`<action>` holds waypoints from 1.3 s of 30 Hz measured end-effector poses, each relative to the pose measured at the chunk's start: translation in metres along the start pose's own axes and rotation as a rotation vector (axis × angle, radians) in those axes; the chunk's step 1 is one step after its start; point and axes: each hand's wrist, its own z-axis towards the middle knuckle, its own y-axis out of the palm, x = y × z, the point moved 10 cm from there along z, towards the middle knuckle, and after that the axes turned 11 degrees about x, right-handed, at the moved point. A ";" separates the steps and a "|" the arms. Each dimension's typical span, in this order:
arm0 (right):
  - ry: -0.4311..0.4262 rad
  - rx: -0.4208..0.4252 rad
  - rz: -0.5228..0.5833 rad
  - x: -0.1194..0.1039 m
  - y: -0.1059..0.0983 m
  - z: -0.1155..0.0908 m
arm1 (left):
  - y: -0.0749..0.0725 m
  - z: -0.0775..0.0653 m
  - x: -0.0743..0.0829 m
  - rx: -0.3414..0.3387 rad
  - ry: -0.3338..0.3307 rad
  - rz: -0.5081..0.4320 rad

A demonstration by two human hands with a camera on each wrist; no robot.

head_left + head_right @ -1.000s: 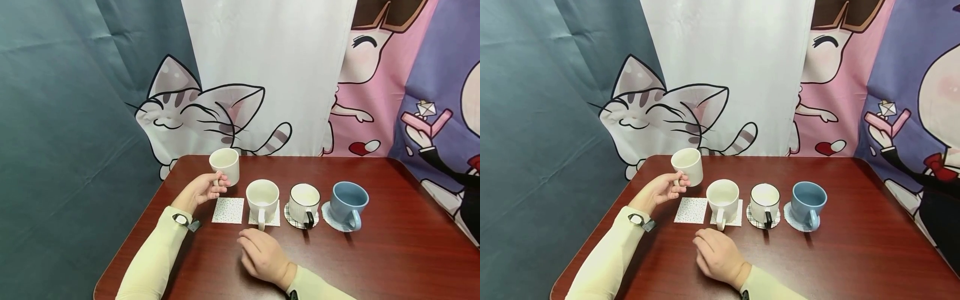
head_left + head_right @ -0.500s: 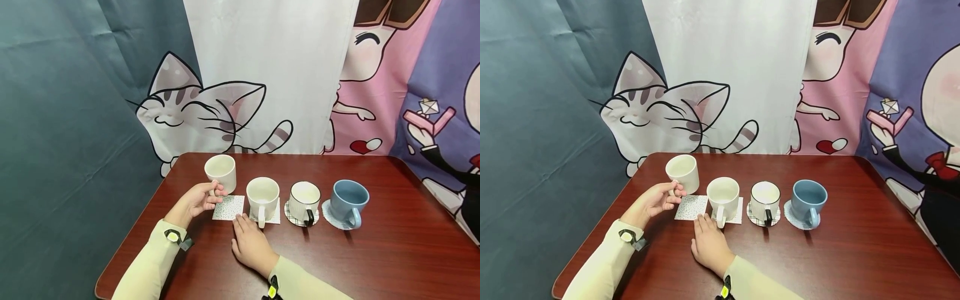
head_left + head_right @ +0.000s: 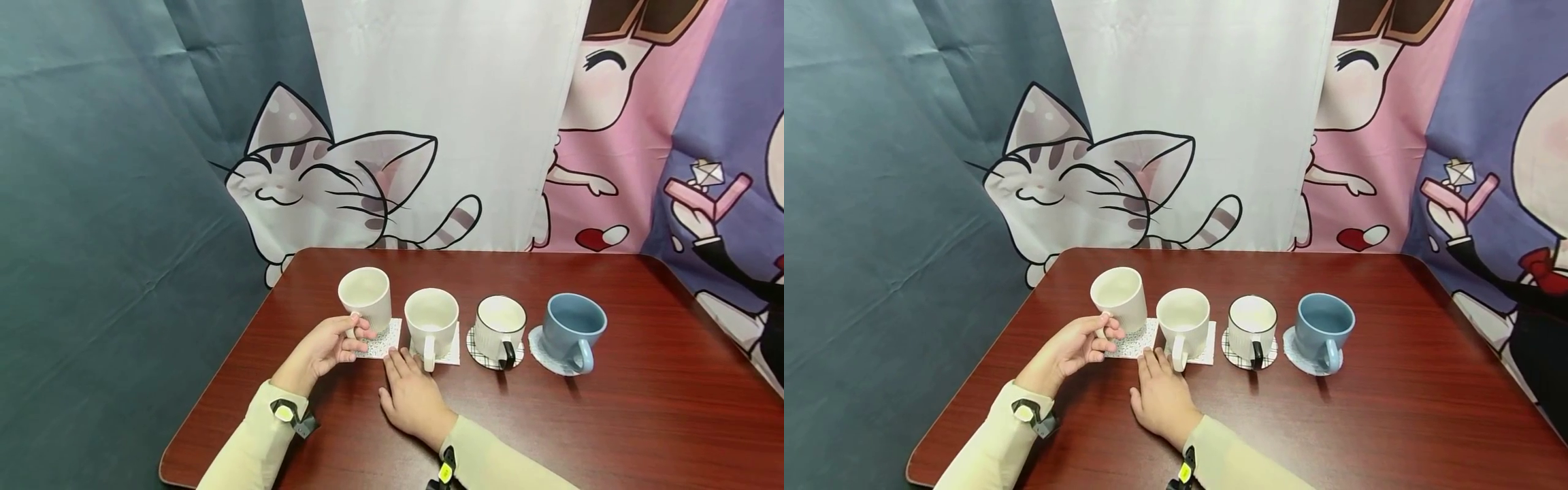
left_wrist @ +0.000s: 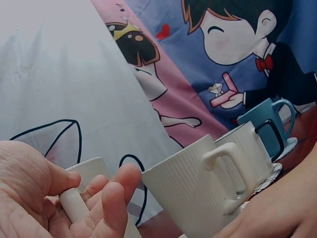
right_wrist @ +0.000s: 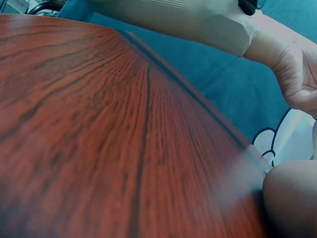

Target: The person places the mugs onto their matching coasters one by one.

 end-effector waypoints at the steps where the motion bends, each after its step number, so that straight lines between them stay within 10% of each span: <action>1: 0.002 -0.006 0.001 0.000 0.000 0.000 | 0.000 -0.001 -0.002 -0.003 -0.001 -0.003; 34: 0.001 -0.036 -0.020 0.000 -0.003 0.000 | 0.002 0.000 -0.036 -0.010 -0.039 0.101; 39: 0.006 -0.042 -0.018 0.000 -0.001 0.000 | -0.009 0.001 -0.025 0.030 0.023 0.313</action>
